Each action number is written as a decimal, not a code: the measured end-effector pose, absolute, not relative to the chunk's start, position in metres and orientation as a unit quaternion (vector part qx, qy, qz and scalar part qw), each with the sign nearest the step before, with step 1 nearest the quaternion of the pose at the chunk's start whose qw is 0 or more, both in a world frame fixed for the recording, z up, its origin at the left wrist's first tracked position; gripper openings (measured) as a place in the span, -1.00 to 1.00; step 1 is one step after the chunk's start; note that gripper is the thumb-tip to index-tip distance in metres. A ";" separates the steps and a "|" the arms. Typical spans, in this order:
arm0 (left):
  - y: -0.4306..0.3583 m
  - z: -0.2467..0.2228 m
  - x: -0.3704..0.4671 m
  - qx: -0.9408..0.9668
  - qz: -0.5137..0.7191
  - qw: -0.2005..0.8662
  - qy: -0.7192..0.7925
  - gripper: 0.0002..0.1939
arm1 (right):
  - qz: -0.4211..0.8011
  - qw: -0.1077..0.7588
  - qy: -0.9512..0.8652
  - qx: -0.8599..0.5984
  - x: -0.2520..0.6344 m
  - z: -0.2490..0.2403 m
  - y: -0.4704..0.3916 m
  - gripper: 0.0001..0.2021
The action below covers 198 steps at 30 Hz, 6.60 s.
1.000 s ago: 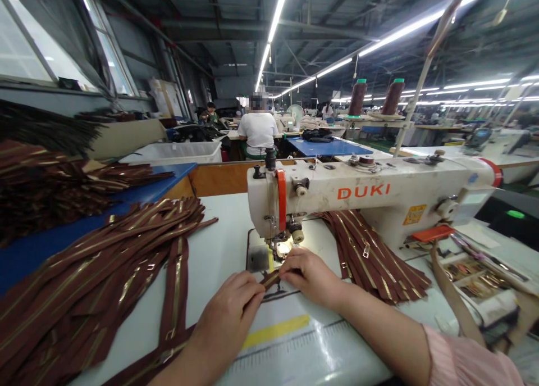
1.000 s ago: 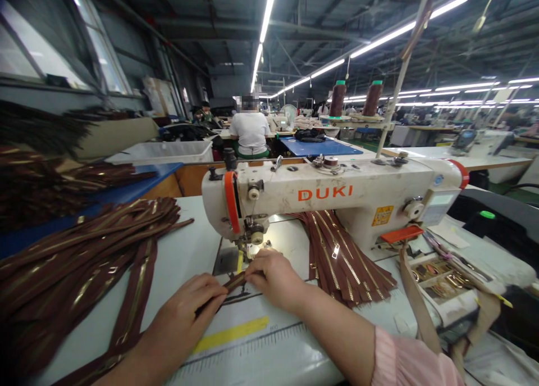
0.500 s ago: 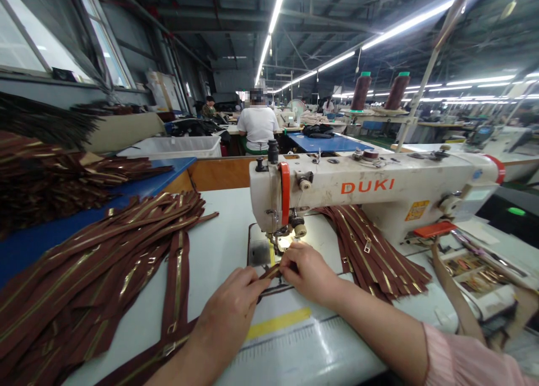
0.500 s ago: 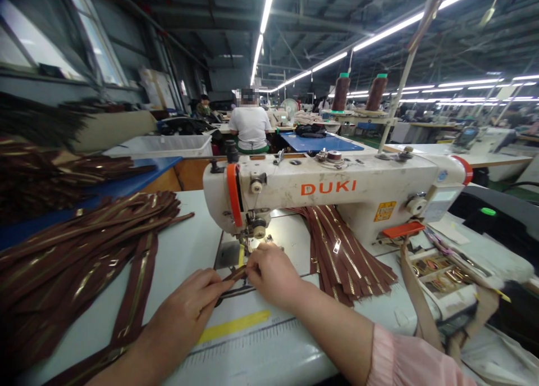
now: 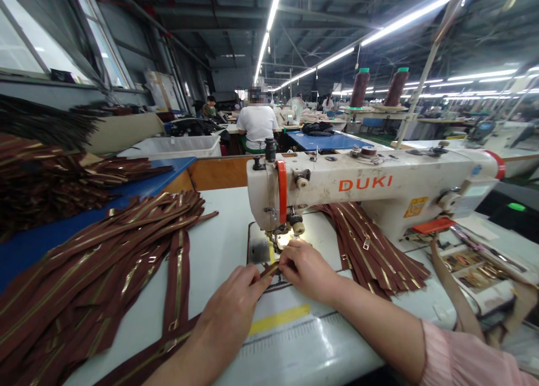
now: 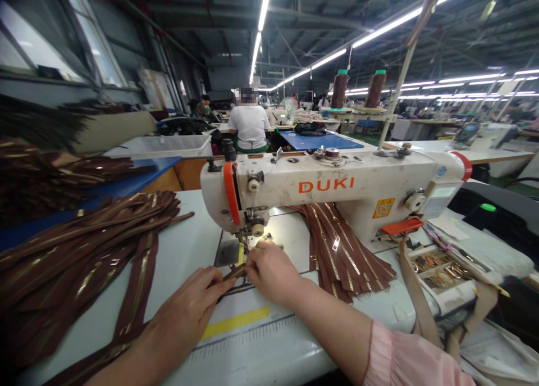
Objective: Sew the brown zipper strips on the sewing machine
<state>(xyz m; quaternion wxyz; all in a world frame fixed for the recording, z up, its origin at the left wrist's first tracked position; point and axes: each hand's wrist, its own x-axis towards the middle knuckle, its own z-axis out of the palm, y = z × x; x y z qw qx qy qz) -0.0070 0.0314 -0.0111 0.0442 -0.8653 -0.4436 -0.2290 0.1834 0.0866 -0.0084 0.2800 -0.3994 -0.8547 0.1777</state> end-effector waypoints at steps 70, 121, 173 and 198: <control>0.064 -0.007 0.001 -0.904 -0.165 0.046 -0.391 -0.65 | 0.022 0.237 -0.909 -0.343 0.192 -0.007 0.068 -0.81; 0.069 -0.011 -0.003 -0.910 -0.160 0.161 -0.348 -0.65 | -0.024 0.254 -0.907 -0.334 0.185 -0.017 0.070 -0.87; 0.070 -0.002 0.007 -0.887 -0.192 0.040 -0.417 -0.69 | -0.019 0.239 -0.908 -0.345 0.188 -0.015 0.078 -0.86; 0.070 -0.007 0.000 -0.885 -0.217 0.037 -0.410 -0.72 | 0.023 0.222 -0.898 -0.378 0.184 -0.015 0.076 -0.82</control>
